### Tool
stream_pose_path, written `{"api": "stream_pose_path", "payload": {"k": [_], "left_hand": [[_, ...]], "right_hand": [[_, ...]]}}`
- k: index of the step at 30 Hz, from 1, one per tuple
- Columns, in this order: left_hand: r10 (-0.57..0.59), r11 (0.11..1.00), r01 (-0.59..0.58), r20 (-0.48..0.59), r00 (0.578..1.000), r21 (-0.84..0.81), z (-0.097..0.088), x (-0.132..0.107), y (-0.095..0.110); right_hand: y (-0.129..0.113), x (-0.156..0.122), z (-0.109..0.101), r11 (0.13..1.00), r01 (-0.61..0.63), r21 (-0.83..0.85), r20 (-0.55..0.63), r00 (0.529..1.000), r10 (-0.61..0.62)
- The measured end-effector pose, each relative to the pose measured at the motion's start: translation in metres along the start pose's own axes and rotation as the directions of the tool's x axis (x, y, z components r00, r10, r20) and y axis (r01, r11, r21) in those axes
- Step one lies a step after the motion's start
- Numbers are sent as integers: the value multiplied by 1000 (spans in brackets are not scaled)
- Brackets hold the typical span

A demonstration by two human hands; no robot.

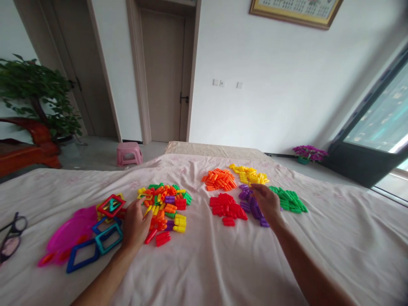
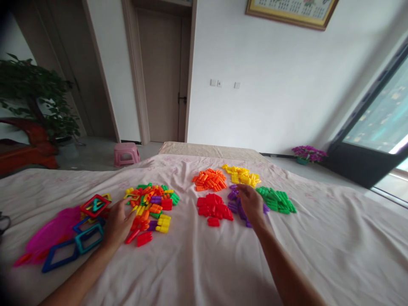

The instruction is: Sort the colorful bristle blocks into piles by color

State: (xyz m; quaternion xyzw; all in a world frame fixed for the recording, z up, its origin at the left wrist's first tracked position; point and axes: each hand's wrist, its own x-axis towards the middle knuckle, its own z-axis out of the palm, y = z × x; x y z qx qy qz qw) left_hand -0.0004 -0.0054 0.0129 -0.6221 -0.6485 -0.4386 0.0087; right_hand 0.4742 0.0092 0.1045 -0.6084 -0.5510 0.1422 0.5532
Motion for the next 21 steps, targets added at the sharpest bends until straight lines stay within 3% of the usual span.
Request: {"api": "stream_pose_path", "payload": {"k": [3,6,9,12,16,21], "left_hand": [[-27,1000,28,-73,997,11,-1,0,-3],[-42,999,42,-88,995,-1,-1,0,-5],[-64,998,65,-70,995,3,-1,0,-5],[-90,995,92,-41,995,26,-1,0,-3],[-107,993,107,-8,994,42,0,0,0],[-162,984,160,19,987,73,6,7,2]], "right_hand": [[-41,-31,51,984,75,161,218,970,-110],[-64,-62,97,959,69,275,423,887,-185],[-66,-85,138,959,92,267,522,823,-224],[-53,-98,171,965,68,253,520,832,-195],[-34,-104,190,966,146,214,468,853,-232],[-35,-105,187,964,202,171,457,851,-259]]}}
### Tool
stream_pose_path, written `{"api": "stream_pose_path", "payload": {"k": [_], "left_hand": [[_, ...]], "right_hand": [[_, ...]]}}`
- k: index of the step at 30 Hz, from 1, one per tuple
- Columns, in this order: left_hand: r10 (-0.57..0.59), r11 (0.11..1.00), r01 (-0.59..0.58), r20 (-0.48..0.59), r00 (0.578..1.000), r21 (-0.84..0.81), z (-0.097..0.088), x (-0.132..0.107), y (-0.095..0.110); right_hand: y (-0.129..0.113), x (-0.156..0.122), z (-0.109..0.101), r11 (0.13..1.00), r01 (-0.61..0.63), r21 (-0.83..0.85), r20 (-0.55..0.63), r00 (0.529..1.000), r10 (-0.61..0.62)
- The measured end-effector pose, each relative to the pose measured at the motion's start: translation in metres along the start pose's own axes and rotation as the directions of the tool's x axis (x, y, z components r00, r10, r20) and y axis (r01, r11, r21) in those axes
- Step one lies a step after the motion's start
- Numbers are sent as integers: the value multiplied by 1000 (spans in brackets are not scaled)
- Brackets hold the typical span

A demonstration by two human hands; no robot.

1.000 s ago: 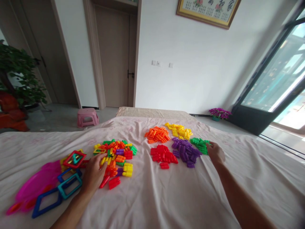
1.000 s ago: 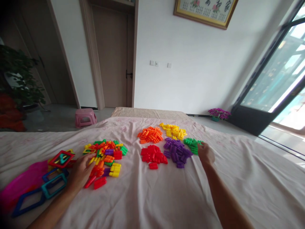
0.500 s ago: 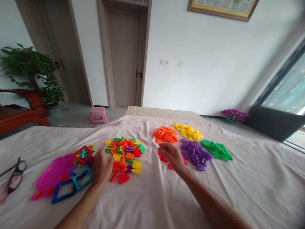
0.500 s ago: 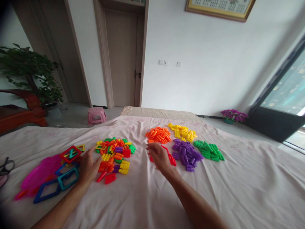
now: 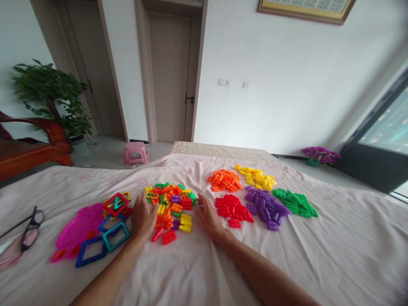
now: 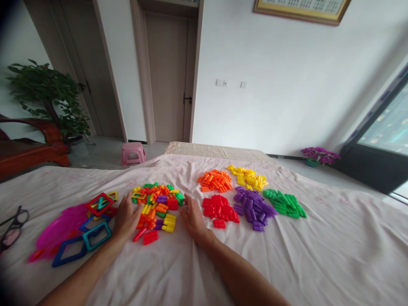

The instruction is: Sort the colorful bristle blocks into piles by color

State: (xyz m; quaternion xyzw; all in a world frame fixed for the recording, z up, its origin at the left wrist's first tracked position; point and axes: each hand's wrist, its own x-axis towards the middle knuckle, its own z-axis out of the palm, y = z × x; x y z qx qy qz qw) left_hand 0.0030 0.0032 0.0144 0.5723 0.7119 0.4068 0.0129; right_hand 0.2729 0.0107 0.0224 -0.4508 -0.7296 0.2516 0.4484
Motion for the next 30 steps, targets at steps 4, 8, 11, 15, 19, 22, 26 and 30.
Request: {"api": "stream_pose_path", "payload": {"k": [4,8,11,15,19,22,26,30], "left_hand": [[-78,997,76,91,993,26,7,28,1],[-63,998,61,173,983,16,15,62,1],[23,1000,-19,241,970,-16,20,77,0],[195,980,-172,315,929,-101,21,78,-3],[285,956,-241,341,896,-167,20,66,-2],[306,948,-251,353,884,-194,17,51,4],[311,940,-210,414,855,-270,9,29,17],[263,923,-102,412,872,-371,-7,11,23]], "right_hand": [[-4,0,-1,998,-40,50,-3,999,41],[-1,2,0,995,-60,82,-13,998,61],[2,3,0,995,-79,67,-32,996,82],[5,5,1,997,-83,1,-30,996,83],[5,7,0,996,-43,-83,-5,999,43],[4,8,0,988,14,-155,13,1000,-12],[2,7,-1,975,63,-213,30,998,-58],[3,7,-1,971,76,-228,48,997,-67]]}}
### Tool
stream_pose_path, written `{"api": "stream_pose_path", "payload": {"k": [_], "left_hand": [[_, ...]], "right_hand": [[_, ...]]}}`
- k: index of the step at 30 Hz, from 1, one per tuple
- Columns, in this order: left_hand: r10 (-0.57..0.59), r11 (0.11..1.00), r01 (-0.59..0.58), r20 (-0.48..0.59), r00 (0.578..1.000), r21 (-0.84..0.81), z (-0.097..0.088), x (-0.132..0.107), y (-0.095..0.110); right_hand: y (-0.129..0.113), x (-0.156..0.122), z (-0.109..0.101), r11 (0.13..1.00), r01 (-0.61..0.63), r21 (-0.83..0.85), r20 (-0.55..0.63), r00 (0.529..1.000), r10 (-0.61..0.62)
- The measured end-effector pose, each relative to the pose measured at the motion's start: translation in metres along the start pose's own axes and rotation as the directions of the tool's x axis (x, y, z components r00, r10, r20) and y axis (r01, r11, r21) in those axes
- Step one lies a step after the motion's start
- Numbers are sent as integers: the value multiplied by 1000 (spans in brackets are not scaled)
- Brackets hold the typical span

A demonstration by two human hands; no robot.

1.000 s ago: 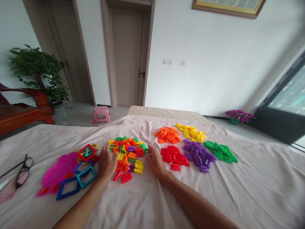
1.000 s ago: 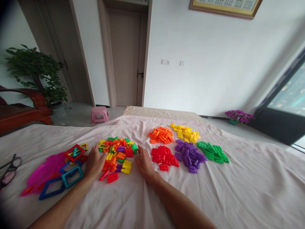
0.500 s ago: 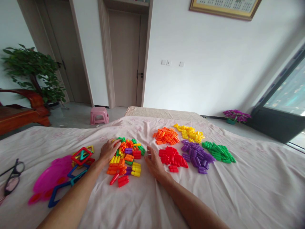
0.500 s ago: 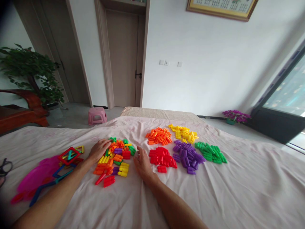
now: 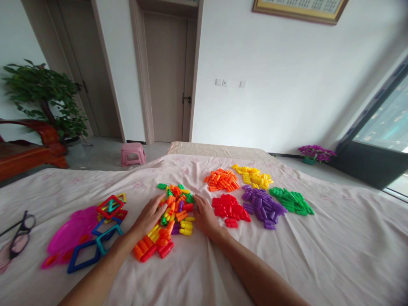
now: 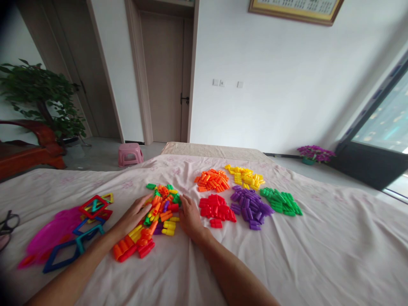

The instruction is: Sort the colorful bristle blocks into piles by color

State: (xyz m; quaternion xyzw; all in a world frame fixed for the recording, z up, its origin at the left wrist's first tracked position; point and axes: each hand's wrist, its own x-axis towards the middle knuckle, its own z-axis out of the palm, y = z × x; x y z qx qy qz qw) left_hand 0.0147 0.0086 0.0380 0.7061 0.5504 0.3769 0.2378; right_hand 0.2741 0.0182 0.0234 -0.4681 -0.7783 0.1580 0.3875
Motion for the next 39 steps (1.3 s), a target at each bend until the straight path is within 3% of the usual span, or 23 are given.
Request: {"api": "stream_pose_path", "payload": {"k": [4,8,10,13,18,22,25,28,31,39], "left_hand": [[-10,1000,10,-3,1000,16,-13,-26,1],[127,977,-147,131,983,156,-22,-54,-2],[180,951,-216,169,969,222,-19,-66,-3],[201,920,-236,138,970,312,-7,-76,-2],[153,927,-154,30,988,342,12,-67,1],[156,968,-155,11,988,199,10,-51,5],[84,996,-81,-127,988,29,1,-40,4],[-29,1000,28,-261,965,-10,-5,-33,-2],[-45,997,58,-253,967,44,-5,-31,-7],[53,989,-24,-201,978,143,-1,-36,-9]], "right_hand": [[3,3,1,1000,-6,-8,1,1000,6],[3,10,2,996,-43,-73,47,998,47],[2,15,1,990,-57,-131,74,995,67],[-1,22,0,978,-56,-201,117,990,80],[2,29,-1,976,-92,-196,85,990,110],[4,27,-2,981,-144,-126,32,988,149],[3,25,-3,987,-132,-90,-2,991,133],[2,23,-3,989,-133,-72,-21,991,131],[3,22,-2,985,-149,-83,-41,988,146],[1,20,-4,993,-120,-6,-56,991,119]]}}
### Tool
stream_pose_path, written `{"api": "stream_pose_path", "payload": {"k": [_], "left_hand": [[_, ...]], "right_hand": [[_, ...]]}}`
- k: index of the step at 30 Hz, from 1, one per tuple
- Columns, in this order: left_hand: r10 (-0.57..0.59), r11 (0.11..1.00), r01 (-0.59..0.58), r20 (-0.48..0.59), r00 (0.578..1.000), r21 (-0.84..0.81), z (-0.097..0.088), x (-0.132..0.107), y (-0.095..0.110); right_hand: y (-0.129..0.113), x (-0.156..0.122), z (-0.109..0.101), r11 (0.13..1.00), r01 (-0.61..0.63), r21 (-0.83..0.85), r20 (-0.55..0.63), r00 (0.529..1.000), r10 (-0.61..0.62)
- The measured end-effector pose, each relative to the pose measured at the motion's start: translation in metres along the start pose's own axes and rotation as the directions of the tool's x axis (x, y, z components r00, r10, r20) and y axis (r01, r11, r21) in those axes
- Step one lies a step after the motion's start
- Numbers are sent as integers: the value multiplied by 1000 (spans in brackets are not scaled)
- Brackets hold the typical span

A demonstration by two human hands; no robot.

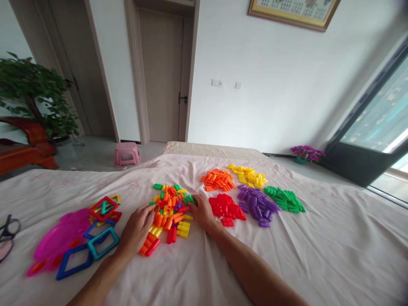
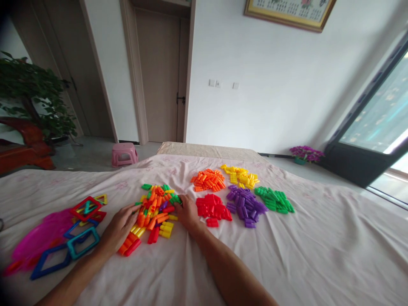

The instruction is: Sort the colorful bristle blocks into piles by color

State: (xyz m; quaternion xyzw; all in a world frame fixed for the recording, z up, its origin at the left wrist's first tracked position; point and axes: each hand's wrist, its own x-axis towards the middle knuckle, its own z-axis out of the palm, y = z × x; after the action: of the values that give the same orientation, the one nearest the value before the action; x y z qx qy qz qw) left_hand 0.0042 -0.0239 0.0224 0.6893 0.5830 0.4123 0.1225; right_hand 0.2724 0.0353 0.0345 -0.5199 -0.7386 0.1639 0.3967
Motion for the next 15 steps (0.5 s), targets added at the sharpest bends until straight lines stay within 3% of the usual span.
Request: {"api": "stream_pose_path", "payload": {"k": [7,15], "left_hand": [[8,1000,-8,-4,1000,15,0,-3,-2],[7,999,-9,35,999,41,-2,-5,-3]], "right_hand": [[3,-4,0,978,-59,201,-81,994,77],[2,-7,0,961,-73,266,-82,992,98]]}}
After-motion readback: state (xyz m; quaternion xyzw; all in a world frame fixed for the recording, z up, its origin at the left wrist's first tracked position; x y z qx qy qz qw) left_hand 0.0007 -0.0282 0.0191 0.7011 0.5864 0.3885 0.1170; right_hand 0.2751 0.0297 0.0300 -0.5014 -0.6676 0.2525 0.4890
